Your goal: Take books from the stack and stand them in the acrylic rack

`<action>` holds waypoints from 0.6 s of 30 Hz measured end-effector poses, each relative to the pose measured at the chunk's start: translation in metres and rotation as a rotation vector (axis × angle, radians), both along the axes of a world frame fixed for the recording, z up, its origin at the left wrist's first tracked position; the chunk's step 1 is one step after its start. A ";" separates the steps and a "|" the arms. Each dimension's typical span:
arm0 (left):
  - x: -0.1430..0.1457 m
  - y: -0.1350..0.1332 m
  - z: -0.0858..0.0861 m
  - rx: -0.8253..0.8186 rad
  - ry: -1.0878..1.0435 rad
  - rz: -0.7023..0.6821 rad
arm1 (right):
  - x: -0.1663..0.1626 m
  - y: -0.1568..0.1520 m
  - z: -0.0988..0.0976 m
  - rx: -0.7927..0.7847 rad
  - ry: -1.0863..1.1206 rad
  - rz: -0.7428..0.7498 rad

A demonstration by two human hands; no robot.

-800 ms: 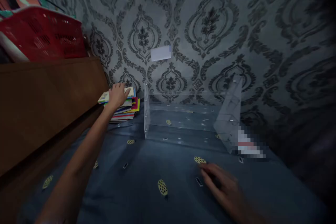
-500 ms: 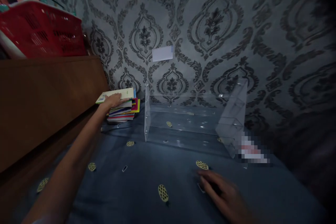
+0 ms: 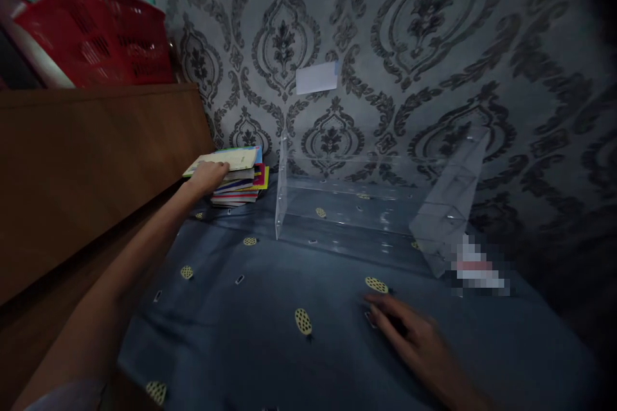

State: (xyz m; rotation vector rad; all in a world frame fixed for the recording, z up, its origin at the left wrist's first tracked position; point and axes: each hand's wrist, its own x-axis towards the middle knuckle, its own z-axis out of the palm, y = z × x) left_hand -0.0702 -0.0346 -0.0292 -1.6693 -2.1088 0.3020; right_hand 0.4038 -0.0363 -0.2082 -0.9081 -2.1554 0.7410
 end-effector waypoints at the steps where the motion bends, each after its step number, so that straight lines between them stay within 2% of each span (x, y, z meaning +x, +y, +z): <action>1: 0.002 -0.011 -0.002 0.012 0.004 -0.005 | 0.000 0.000 0.000 0.006 0.004 0.000; 3: 0.006 -0.038 -0.012 0.041 0.009 -0.014 | 0.000 0.000 -0.002 0.024 0.012 0.003; 5: 0.010 -0.073 -0.031 0.090 -0.002 -0.048 | 0.000 0.000 -0.002 0.033 0.016 0.005; 7: 0.017 -0.114 -0.060 0.202 -0.074 -0.178 | -0.001 -0.001 -0.001 0.027 0.012 0.004; 9: 0.028 -0.158 -0.093 0.216 -0.180 -0.355 | -0.001 -0.004 0.001 0.010 -0.001 0.007; 10: 0.036 -0.179 -0.110 0.192 -0.232 -0.436 | -0.001 -0.005 0.002 0.005 -0.010 0.010; 12: 0.052 -0.214 -0.137 0.037 -0.322 -0.542 | -0.001 -0.006 0.004 0.009 -0.028 0.015; 15: 0.067 -0.241 -0.159 -0.051 -0.410 -0.447 | -0.002 -0.006 0.003 0.044 -0.039 0.031; 18: 0.069 -0.237 -0.165 0.023 -0.483 -0.218 | -0.008 -0.009 0.002 0.086 -0.029 0.062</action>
